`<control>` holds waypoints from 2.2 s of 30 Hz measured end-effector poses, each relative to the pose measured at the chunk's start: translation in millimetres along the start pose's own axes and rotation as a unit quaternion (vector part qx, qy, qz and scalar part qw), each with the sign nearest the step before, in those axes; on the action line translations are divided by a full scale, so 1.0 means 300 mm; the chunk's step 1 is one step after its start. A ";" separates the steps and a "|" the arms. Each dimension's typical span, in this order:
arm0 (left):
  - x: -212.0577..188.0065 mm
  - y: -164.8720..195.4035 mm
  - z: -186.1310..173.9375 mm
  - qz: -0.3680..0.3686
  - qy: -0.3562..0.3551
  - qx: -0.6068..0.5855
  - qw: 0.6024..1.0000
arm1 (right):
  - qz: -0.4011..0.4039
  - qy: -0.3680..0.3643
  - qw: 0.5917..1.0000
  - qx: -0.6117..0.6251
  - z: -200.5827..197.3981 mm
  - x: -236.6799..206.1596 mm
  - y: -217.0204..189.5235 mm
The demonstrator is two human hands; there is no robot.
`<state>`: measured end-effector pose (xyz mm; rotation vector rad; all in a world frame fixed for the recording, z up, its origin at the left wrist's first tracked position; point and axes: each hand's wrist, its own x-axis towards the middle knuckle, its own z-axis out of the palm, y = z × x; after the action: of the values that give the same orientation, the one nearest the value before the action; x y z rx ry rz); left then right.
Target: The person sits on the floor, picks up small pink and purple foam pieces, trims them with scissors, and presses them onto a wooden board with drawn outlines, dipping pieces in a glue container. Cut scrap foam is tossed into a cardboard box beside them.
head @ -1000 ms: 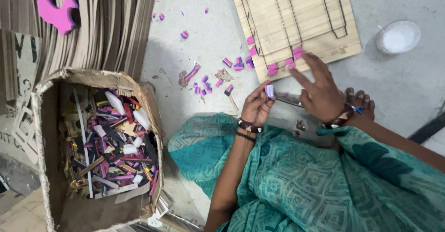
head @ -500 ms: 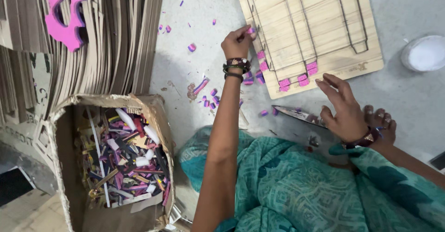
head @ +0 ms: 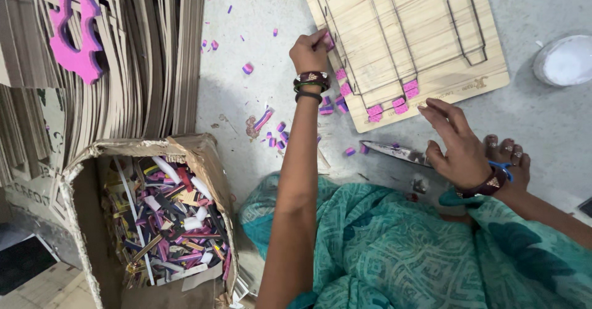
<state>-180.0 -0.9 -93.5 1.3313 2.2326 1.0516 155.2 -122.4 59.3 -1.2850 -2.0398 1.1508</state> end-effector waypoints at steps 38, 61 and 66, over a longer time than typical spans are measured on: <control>-0.211 0.007 -0.077 0.068 -0.041 -0.081 0.994 | -0.009 0.046 0.998 0.035 -0.058 -0.048 0.002; -0.149 0.064 -0.142 0.033 -0.012 -0.022 0.999 | -0.005 0.025 0.999 0.027 -0.072 -0.083 0.040; -0.311 -0.119 -0.340 0.105 0.081 -0.019 0.991 | 0.146 -0.169 0.967 -0.123 -0.068 -0.148 0.183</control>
<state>-216.9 -134.6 -59.2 1.5415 2.2078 1.3125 217.9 -142.0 26.4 -1.6505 -2.3547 1.3561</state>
